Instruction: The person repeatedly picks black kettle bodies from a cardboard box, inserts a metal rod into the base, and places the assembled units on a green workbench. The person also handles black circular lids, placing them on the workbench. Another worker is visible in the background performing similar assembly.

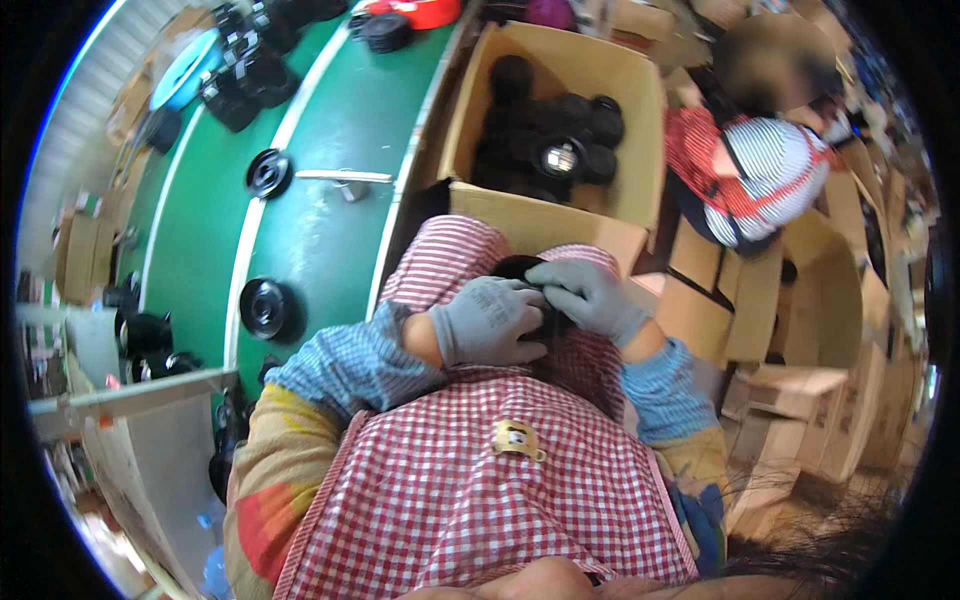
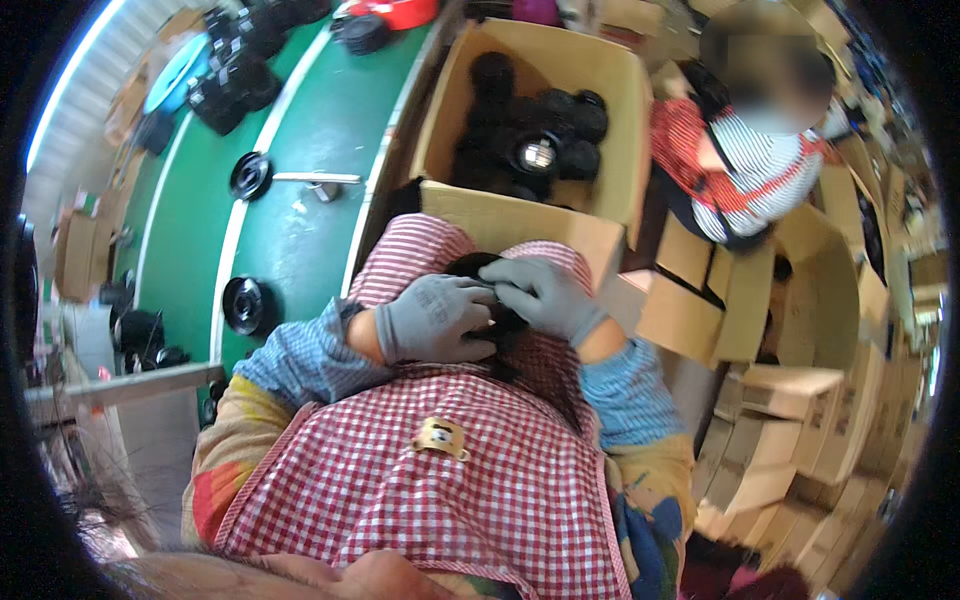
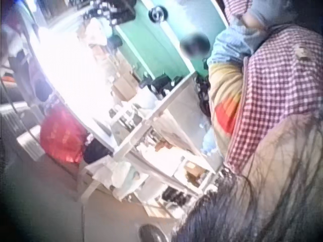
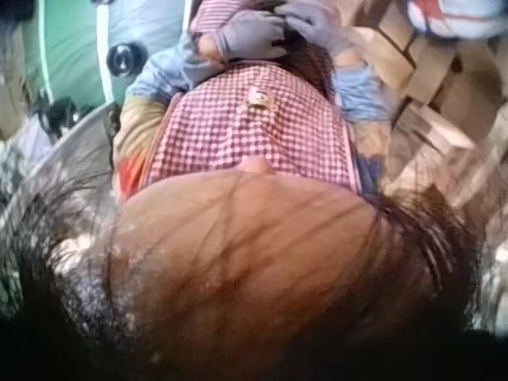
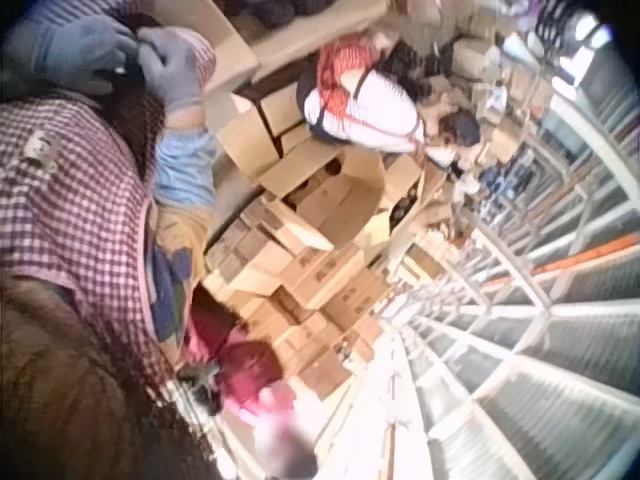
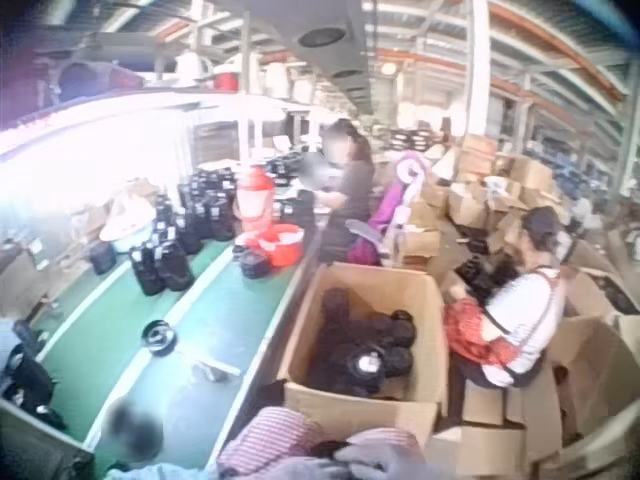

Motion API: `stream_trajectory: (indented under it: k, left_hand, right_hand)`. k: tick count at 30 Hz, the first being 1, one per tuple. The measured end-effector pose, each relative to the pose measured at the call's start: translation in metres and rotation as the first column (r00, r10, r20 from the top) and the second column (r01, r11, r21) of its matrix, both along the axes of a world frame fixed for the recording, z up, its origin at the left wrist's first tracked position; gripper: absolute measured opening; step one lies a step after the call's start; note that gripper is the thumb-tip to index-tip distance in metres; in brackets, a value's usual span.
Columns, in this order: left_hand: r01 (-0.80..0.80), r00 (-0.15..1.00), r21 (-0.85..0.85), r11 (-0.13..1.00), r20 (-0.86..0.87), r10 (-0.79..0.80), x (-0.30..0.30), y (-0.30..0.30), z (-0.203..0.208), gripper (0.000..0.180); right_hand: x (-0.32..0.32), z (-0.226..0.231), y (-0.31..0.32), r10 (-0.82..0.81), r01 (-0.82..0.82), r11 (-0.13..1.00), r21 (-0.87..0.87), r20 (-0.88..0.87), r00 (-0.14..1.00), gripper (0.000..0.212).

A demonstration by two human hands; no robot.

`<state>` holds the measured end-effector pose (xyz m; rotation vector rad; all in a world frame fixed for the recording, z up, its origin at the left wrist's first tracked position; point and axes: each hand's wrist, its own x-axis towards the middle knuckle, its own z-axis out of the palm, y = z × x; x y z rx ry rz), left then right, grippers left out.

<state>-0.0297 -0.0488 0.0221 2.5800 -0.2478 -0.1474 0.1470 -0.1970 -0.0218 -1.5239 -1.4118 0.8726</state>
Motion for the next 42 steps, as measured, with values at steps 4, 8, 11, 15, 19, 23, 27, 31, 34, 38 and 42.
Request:
stream_trajectory:
  k: [4, 8, 11, 15, 19, 23, 27, 31, 34, 38, 42]
  left_hand:
    - [-0.027, 0.968, -0.534, 0.845, 0.196, 0.155, -0.030, 0.056, -0.007, 0.017]
    - [-0.850, 0.382, -0.294, 0.437, 0.226, 0.896, -0.149, 0.153, -0.036, 0.030]
    - [-0.964, -0.096, 0.216, -0.153, 0.250, 0.963, -0.270, 0.220, -0.067, 0.052]
    - [-0.917, -0.224, 0.337, -0.212, 0.003, 0.974, -0.369, 0.249, -0.138, 0.053]
    - [-0.929, -0.316, 0.201, -0.309, -0.002, 0.949, -0.355, 0.261, -0.138, 0.034]
    - [-0.939, -0.232, 0.248, -0.239, 0.059, 0.971, -0.338, 0.263, -0.104, 0.032]
    - [-0.996, -0.003, 0.087, -0.033, 0.319, 0.948, -0.296, 0.297, -0.090, 0.044]
    - [-0.944, 0.109, 0.326, 0.038, 0.201, 0.974, -0.215, 0.345, -0.101, 0.064]
    - [-0.831, 0.128, 0.555, -0.023, 0.232, 0.964, -0.180, 0.374, -0.128, 0.065]
    - [-0.681, 0.261, 0.732, -0.038, 0.291, 0.921, -0.192, 0.393, -0.151, 0.044]
    - [-0.945, -0.003, 0.291, -0.147, 0.443, 0.896, -0.200, 0.391, -0.120, 0.026]
  right_hand:
    - [0.006, 0.012, 0.015, 0.173, -0.154, 0.984, -0.086, 0.297, 0.939, 0.043]
    - [0.012, -0.009, 0.010, 0.130, -0.090, 0.987, -0.134, 0.328, 0.936, 0.045]
    - [0.009, -0.001, 0.016, 0.157, -0.117, 0.983, -0.140, 0.323, 0.933, 0.040]
    - [0.011, -0.008, 0.030, 0.182, -0.165, 0.983, -0.082, 0.294, 0.938, 0.045]
    - [0.002, -0.002, 0.031, 0.144, -0.149, 0.989, -0.010, 0.308, 0.940, 0.046]
    - [-0.001, 0.003, 0.025, 0.112, -0.120, 0.993, 0.011, 0.284, 0.952, 0.046]
    - [-0.007, 0.000, 0.017, 0.020, -0.025, 0.999, 0.021, 0.217, 0.976, 0.042]
    - [-0.019, 0.000, 0.005, -0.103, 0.074, 0.990, 0.116, 0.267, 0.958, 0.040]
    - [-0.021, 0.003, -0.014, -0.234, 0.229, 0.972, 0.046, 0.165, 0.958, 0.037]
    - [-0.017, -0.005, -0.039, -0.467, 0.466, 0.884, -0.043, -0.011, 0.884, 0.034]
    - [-0.004, 0.018, -0.018, -0.561, 0.558, 0.827, 0.067, 0.125, 0.818, 0.035]
